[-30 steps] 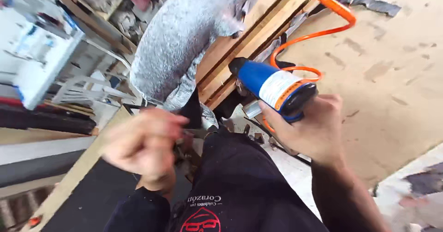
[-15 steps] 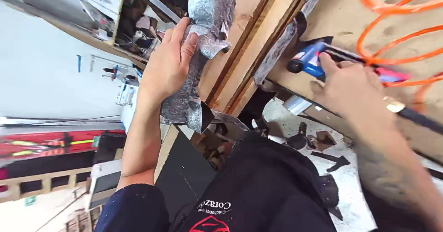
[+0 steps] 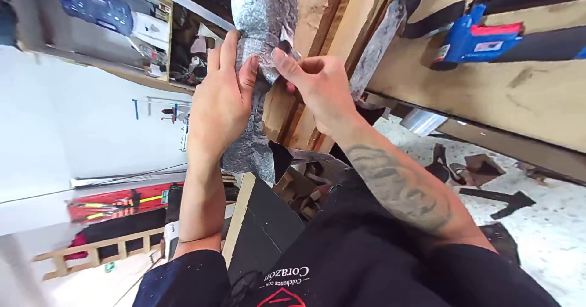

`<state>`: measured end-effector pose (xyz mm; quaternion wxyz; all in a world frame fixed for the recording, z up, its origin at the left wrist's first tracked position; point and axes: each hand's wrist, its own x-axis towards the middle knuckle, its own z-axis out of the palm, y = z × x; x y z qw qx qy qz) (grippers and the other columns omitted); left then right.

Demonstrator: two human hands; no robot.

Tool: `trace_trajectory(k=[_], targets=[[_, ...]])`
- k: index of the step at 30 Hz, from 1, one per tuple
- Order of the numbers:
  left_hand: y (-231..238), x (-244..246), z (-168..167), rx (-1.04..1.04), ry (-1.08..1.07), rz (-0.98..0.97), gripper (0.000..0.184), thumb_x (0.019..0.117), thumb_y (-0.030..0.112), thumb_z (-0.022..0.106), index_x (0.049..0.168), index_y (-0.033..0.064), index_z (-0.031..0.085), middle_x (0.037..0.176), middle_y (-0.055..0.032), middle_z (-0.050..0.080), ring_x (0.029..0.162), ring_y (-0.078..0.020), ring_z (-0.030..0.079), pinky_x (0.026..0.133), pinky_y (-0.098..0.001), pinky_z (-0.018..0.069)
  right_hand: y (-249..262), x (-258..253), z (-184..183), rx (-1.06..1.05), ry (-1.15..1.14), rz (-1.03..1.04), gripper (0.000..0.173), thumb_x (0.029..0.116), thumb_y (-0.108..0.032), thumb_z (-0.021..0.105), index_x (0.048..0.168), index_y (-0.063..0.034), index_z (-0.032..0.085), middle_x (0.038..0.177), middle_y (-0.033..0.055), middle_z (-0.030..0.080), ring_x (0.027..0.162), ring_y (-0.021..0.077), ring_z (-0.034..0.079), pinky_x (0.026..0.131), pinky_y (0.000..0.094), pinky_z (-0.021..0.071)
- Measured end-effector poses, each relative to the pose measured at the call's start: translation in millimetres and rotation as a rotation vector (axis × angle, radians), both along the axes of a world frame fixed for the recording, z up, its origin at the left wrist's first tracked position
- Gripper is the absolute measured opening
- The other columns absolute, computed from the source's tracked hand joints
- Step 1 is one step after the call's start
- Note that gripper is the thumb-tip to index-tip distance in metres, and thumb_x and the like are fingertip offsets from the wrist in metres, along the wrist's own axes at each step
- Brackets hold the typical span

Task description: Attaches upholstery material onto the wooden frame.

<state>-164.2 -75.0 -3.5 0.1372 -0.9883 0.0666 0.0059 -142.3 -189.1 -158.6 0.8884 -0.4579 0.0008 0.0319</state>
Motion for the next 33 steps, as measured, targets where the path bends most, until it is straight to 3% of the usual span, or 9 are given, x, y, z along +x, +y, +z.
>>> trace_trajectory(k=[7,11,15,17,21,26,30,32,33], targets=[[-0.3,-3.3,-10.3,0.073,-0.088,-0.001,0.062,0.1089,0.050,0.037,0.162,0.0190,0.028,0.142,-0.0177,0.052,0.090,-0.0353,0.068,0.061,-0.0531,0.0548,-2.3,2.5,13.9,0.095,-0.060,0.106,0.030,0.0914,-0.030,0.080,0.083,-0.0021,0.071,0.067,0.0034,0.067,0.052,0.0099,0.059,0.047,0.0258,0.0502],[-1.7,-3.9,-10.6,0.060,-0.117,-0.001,0.062,0.1091,0.052,0.036,0.161,0.0198,0.031,0.140,-0.0180,0.053,0.088,-0.0351,0.067,0.058,-0.0511,0.0529,1.7,8.8,8.2,-0.007,-0.138,-0.008,0.027,0.0916,-0.023,0.079,0.078,-0.0043,0.066,0.071,0.0035,0.069,0.061,0.0115,0.067,0.058,0.0299,0.0593],[-0.3,-10.6,-17.5,0.020,-0.187,-0.045,0.060,0.1090,0.047,0.039,0.161,0.0181,0.035,0.156,-0.0136,0.045,0.128,-0.0335,0.056,0.089,-0.0510,0.0531,3.2,11.8,3.4,-0.276,-0.199,-0.155,0.025,0.0916,-0.022,0.078,0.074,-0.0089,0.066,0.068,-0.0006,0.067,0.060,0.0071,0.065,0.058,0.0270,0.0575],[-2.1,-34.6,-37.4,-0.276,-0.251,-0.235,0.056,0.1036,0.030,0.056,0.153,0.0055,0.047,0.158,-0.0180,0.043,0.143,-0.0317,0.044,0.113,-0.0480,0.0423,2.1,11.9,4.0,-0.354,-0.231,-0.172,0.018,0.0912,-0.021,0.076,0.079,-0.0091,0.070,0.070,-0.0023,0.068,0.062,0.0043,0.065,0.059,0.0251,0.0563],[-20.5,-85.4,-117.9,-1.225,-0.349,-0.348,0.026,0.0974,0.013,0.066,0.116,-0.0049,0.070,0.115,-0.0154,0.068,0.109,-0.0234,0.067,0.094,-0.0408,0.0612,-2.0,12.9,12.5,-0.401,-0.210,-0.136,0.021,0.0921,-0.023,0.077,0.079,-0.0085,0.069,0.068,-0.0010,0.068,0.059,0.0073,0.066,0.057,0.0277,0.0576],[34.7,-85.3,-49.6,-0.855,-0.622,-0.333,0.027,0.1012,0.018,0.061,0.124,0.0051,0.067,0.123,-0.0099,0.068,0.117,-0.0228,0.064,0.101,-0.0427,0.0536,-14.8,10.6,15.2,-0.430,-0.312,-0.090,0.011,0.0945,-0.011,0.074,0.091,-0.0007,0.072,0.075,0.0045,0.071,0.065,0.0102,0.068,0.061,0.0284,0.0606],[62.0,-24.7,10.0,-0.475,-0.228,-0.038,0.061,0.1017,0.059,0.051,0.136,0.0096,0.061,0.127,-0.0204,0.066,0.118,-0.0333,0.064,0.101,-0.0587,0.0497,-12.0,19.9,8.6,-0.449,-0.398,-0.109,0.006,0.0930,-0.003,0.071,0.091,0.0026,0.072,0.076,0.0072,0.072,0.067,0.0115,0.069,0.062,0.0301,0.0605],[54.4,23.0,9.0,-0.464,-0.003,0.048,0.077,0.0951,0.077,0.043,0.119,0.0076,0.065,0.100,-0.0241,0.068,0.095,-0.0412,0.068,0.078,-0.0699,0.0490,-7.4,24.6,7.7,-0.426,-0.393,-0.077,0.008,0.0939,-0.003,0.070,0.095,0.0047,0.071,0.076,0.0086,0.072,0.066,0.0132,0.069,0.060,0.0317,0.0604],[51.5,34.1,4.2,-0.520,0.115,0.073,0.072,0.0960,0.077,0.042,0.110,0.0114,0.067,0.087,-0.0142,0.066,0.081,-0.0290,0.067,0.068,-0.0577,0.0514,-6.8,25.3,7.6,-0.408,-0.384,-0.048,0.009,0.0949,-0.004,0.070,0.095,0.0050,0.071,0.074,0.0086,0.071,0.063,0.0136,0.068,0.056,0.0312,0.0587]])
